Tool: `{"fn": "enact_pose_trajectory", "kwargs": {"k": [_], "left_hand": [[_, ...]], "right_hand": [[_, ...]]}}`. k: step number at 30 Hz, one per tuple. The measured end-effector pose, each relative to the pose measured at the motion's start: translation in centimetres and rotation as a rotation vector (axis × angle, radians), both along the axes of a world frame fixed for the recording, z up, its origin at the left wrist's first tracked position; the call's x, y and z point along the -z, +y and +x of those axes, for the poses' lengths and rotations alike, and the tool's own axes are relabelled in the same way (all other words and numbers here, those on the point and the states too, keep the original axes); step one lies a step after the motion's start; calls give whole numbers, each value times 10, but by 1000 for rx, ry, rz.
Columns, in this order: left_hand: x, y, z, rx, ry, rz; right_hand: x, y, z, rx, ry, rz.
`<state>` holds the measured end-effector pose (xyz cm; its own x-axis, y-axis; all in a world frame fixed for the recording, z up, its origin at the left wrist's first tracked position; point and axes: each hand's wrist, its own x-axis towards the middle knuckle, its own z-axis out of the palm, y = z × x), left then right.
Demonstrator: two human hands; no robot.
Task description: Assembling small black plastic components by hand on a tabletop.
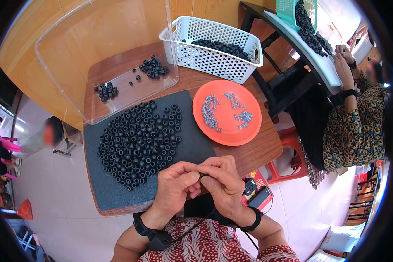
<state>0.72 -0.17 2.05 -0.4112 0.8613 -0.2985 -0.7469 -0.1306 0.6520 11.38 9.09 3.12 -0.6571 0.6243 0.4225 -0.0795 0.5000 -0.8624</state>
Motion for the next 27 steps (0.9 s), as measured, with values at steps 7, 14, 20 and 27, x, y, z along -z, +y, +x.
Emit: {"fn": "enact_pose_trajectory", "kwargs": {"k": [7,14,20,27], "left_hand": [[-1,5,-2,-49,21,-42],[-2,9,-1,-38,113,-76],[4,0,-7,146,131,-92],[11,0,-2,104,187,-98]], "right_hand": [[-6,11,-6,-41,-84,357],[3,12,-11,44,-128,665],[9,16,-10,66,-114,651],[16,19,-14,16,-45,765]]}}
